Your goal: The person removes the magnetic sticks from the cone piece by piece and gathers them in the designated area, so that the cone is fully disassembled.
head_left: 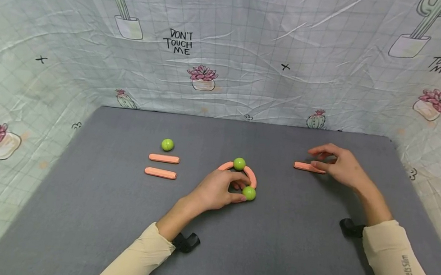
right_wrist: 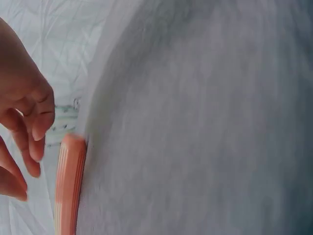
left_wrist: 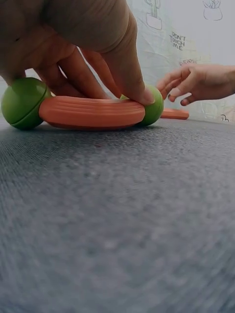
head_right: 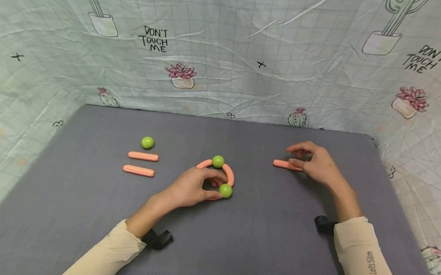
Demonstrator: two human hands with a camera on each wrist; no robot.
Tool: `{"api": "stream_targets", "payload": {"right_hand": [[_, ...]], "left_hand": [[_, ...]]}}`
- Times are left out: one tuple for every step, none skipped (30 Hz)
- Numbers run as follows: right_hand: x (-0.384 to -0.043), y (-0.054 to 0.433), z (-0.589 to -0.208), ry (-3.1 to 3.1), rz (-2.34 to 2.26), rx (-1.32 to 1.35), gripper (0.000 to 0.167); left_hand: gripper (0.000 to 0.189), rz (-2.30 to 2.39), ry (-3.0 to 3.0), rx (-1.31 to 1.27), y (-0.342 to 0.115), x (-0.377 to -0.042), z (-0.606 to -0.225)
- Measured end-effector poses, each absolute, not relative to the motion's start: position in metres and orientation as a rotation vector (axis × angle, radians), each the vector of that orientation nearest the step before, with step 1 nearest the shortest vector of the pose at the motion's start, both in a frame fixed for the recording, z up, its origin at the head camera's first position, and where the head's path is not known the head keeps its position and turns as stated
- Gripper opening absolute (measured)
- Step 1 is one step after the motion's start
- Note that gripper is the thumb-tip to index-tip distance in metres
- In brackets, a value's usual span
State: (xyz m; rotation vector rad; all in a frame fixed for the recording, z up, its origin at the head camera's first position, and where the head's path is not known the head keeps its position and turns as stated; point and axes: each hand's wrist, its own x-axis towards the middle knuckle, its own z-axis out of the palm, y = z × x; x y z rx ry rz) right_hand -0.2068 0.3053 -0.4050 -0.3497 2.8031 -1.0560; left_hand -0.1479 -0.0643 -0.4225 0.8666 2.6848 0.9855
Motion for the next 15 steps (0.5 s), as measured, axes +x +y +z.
{"api": "stream_targets", "payload": {"right_hand": [[-0.206, 0.302, -0.404, 2.809, -1.067, -0.353, 0.037], [-0.205, 0.298, -0.403, 2.81, -1.077, -0.357, 0.035], [-0.203, 0.294, -0.403, 2.81, -1.091, -0.365, 0.034], [-0.202, 0.29, -0.402, 2.806, -1.103, -0.373, 0.033], [-0.201, 0.286, -0.402, 2.8, -1.117, -0.38, 0.032], [-0.199, 0.282, -0.402, 2.794, -1.13, -0.392, 0.031], [-0.198, 0.278, -0.402, 2.793, -1.141, -0.413, 0.03], [-0.197, 0.274, -0.402, 2.787, -1.152, -0.431, 0.028], [-0.196, 0.27, -0.403, 2.78, -1.163, -0.451, 0.027], [-0.195, 0.266, -0.404, 2.771, -1.171, -0.469, 0.026], [-0.195, 0.262, -0.404, 2.758, -1.181, -0.489, 0.024], [-0.194, 0.258, -0.405, 2.748, -1.184, -0.506, 0.023], [-0.193, 0.254, -0.406, 2.74, -1.182, -0.526, 0.022], [-0.193, 0.25, -0.406, 2.725, -1.182, -0.539, 0.021], [-0.192, 0.246, -0.407, 2.707, -1.179, -0.55, 0.021]], "left_hand": [[0.034, 0.966, 2.706, 0.876, -0.065, -0.148, -0.422], [0.034, 0.94, 2.732, 0.89, -0.066, -0.148, -0.422], [0.034, 0.911, 2.759, 0.905, -0.066, -0.148, -0.421], [0.034, 0.875, 2.79, 0.913, -0.067, -0.148, -0.421], [0.034, 0.838, 2.817, 0.915, -0.068, -0.148, -0.42], [0.034, 0.809, 2.837, 0.913, -0.068, -0.147, -0.419], [0.035, 0.788, 2.853, 0.907, -0.069, -0.147, -0.419], [0.035, 0.776, 2.865, 0.904, -0.069, -0.147, -0.418], [0.035, 0.777, 2.869, 0.897, -0.07, -0.146, -0.418], [0.035, 0.784, 2.869, 0.887, -0.071, -0.146, -0.417], [0.035, 0.795, 2.864, 0.875, -0.071, -0.145, -0.416], [0.034, 0.808, 2.856, 0.863, -0.072, -0.144, -0.416], [0.034, 0.82, 2.847, 0.851, -0.072, -0.144, -0.416], [0.034, 0.827, 2.837, 0.84, -0.072, -0.143, -0.415], [0.033, 0.831, 2.829, 0.829, -0.073, -0.143, -0.415]]}}
